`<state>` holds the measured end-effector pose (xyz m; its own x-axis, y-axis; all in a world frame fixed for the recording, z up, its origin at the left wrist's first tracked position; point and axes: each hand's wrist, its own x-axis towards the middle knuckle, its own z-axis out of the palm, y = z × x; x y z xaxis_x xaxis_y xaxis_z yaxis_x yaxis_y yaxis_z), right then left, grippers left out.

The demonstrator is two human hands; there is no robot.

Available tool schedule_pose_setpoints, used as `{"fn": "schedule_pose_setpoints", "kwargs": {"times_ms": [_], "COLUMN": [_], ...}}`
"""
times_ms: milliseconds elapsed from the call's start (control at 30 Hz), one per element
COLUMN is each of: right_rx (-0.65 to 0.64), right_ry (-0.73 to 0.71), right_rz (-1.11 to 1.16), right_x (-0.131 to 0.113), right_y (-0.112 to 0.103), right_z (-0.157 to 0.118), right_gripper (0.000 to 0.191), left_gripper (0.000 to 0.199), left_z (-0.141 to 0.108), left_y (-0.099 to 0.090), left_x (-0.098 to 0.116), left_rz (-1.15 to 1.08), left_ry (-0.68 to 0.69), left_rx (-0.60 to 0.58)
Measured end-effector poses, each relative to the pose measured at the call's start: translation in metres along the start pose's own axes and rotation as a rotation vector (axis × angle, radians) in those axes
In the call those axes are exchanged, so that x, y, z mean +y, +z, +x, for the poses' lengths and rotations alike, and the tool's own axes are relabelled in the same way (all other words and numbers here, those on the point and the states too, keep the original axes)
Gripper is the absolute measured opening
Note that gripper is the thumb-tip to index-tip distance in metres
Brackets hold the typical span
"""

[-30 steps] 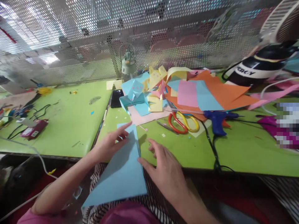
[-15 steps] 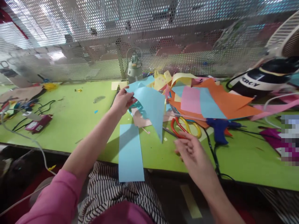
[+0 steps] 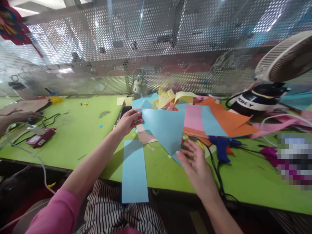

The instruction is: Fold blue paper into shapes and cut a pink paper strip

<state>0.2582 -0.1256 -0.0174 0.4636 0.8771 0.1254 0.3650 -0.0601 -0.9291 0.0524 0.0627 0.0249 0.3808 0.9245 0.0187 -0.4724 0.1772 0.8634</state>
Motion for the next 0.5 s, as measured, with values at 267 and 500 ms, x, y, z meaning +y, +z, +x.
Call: {"fn": "schedule_pose_setpoints", "kwargs": {"times_ms": [267, 500], "right_rx": [-0.001, 0.165], "right_ry": [0.131, -0.064], "right_rz": [0.248, 0.217], "right_x": [-0.001, -0.016], "right_y": [0.01, -0.012], "right_z": [0.003, -0.001], "right_gripper": [0.097, 0.035], "left_gripper": [0.025, 0.022], "left_z": [-0.011, -0.036], "left_y": [0.008, 0.011], "left_x": [0.007, 0.022], "left_rz": [-0.023, -0.035], "left_ry": [0.005, 0.076], "left_rx": [-0.109, -0.278]}}
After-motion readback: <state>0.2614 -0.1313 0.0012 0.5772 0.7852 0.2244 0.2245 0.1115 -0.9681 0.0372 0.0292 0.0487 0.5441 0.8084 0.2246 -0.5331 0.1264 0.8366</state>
